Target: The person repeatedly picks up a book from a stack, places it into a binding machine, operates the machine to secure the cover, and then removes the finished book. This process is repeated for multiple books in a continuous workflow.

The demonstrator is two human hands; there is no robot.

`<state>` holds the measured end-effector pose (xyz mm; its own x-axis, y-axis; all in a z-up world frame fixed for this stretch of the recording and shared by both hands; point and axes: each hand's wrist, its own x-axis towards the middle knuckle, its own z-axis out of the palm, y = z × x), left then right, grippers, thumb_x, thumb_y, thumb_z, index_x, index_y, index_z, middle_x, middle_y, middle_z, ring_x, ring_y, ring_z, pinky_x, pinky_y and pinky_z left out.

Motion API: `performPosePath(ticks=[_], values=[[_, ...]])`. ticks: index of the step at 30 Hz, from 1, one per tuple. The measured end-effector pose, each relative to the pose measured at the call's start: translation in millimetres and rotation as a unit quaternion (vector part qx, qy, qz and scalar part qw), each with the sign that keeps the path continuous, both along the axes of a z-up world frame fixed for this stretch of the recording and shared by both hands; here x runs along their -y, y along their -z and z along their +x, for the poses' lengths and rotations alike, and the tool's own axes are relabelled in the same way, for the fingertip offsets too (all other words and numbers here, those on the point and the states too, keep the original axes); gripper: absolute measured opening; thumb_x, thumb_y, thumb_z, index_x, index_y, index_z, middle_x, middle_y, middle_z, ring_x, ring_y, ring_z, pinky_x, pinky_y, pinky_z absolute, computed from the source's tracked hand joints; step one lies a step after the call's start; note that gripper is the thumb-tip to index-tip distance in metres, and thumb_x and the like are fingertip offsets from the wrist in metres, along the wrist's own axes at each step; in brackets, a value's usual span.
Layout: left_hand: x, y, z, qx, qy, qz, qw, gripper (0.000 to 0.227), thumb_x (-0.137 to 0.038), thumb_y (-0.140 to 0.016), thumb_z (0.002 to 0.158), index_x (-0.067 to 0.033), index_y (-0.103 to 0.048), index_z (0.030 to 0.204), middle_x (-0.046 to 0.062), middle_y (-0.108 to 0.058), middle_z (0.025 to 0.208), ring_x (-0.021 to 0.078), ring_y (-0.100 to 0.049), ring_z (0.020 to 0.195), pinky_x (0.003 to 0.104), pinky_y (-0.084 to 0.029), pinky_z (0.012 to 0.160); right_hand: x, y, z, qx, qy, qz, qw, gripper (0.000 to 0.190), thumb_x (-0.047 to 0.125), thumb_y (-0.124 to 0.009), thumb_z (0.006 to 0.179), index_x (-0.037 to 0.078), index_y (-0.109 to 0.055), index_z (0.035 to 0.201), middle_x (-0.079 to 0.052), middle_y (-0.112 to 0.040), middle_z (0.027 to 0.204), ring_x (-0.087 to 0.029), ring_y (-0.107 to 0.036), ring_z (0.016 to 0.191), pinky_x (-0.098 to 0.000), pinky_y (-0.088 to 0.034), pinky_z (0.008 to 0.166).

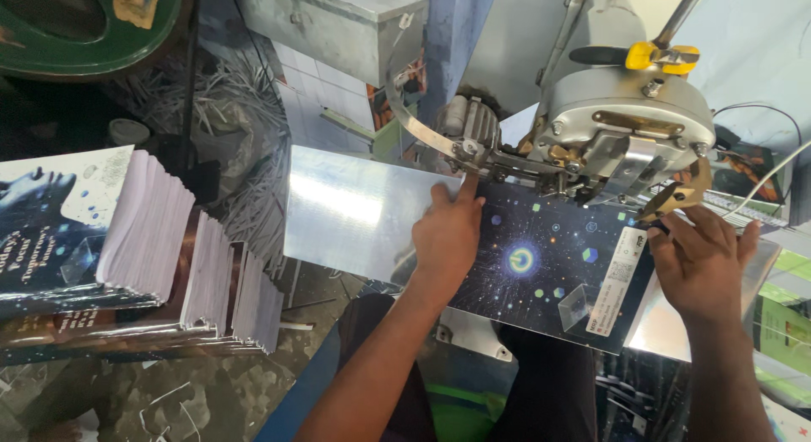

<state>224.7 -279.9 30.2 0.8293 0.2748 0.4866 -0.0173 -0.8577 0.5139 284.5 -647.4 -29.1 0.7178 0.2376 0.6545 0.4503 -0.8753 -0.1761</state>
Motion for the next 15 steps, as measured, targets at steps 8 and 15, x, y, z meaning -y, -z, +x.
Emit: performPosePath(ticks=[8,15], values=[[1,-1,2,-0.025,-0.005,0.013,1.000,0.049,-0.034,-0.064,0.097,-0.0224,-0.057,0.144,0.016,-0.057,0.106,0.0356,-0.071,0.075,0.050,-0.057,0.061,-1,1,0,-0.003,-0.004,0.019,1.000,0.035,0.041,-0.063,0.112,0.011,-0.070,0.128,-0.011,-0.059,0.136,-0.029,-0.050,0.136,-0.0629,-0.006,0.132],[6,17,-6,0.082,0.005,0.029,0.996,0.046,-0.029,-0.070,0.096,-0.0210,-0.062,0.141,0.010,-0.055,0.097,0.0298,-0.065,0.073,0.046,-0.055,0.064,-4,-13,-6,-0.008,0.008,0.019,1.000,0.034,0.040,-0.061,0.110,0.014,-0.070,0.128,-0.012,-0.059,0.138,-0.031,-0.050,0.138,-0.0665,-0.005,0.130]])
